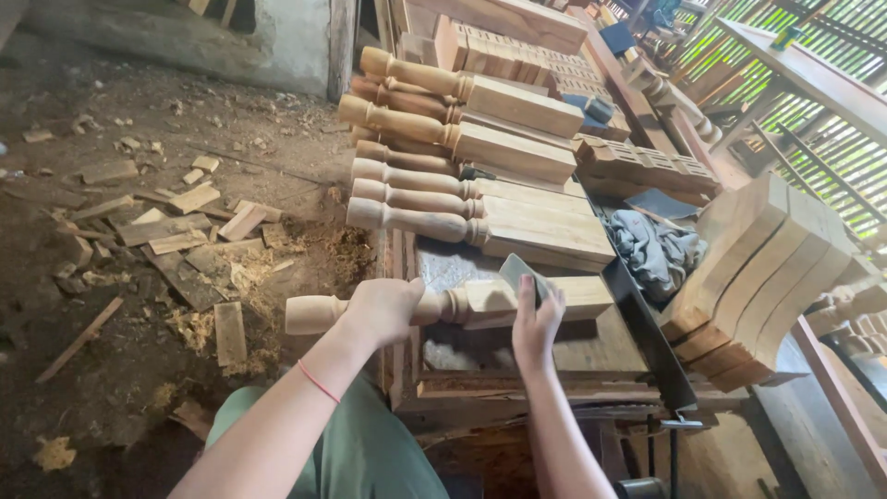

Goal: Sanding carved wooden furniture legs by hand using a piece of sandpaper.

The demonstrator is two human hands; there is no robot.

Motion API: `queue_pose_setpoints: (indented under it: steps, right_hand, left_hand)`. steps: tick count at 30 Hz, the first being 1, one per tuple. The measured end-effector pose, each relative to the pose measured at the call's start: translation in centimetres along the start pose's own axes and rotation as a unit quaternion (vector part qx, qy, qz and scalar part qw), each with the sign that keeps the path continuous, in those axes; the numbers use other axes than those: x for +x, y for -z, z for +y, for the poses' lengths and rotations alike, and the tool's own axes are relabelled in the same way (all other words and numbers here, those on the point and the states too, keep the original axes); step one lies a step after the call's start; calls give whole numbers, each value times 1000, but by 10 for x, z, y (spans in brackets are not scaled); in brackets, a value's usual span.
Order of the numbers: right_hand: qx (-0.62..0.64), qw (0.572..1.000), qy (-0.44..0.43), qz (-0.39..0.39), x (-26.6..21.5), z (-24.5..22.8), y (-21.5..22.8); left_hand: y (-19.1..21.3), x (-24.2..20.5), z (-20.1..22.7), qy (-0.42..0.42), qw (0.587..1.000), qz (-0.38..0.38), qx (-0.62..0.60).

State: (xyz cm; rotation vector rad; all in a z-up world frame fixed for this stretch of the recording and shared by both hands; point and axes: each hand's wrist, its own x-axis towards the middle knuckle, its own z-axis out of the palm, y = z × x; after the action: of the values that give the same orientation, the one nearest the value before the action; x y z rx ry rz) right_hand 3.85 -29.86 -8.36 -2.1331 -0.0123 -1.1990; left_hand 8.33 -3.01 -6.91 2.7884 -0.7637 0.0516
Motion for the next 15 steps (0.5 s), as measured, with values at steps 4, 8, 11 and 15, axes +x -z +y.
queue_pose_setpoints:
  steps: [4,8,11,15]
  right_hand:
    - [79,997,11,13,-51,-23,-18]
    - [-56,993,97,-37,-52,-90,-11]
    - [-105,987,103,-64,-57,-110,-9]
    - [-126,986,65,-88,-65,-121,-3]
  left_hand:
    - [27,-25,17,-24,998,40,-35]
    - [19,-29,25,-18,993,102,-48]
    - [24,-27,27,56,991,26,-118]
    - [13,-27,31,11,995,96,-33]
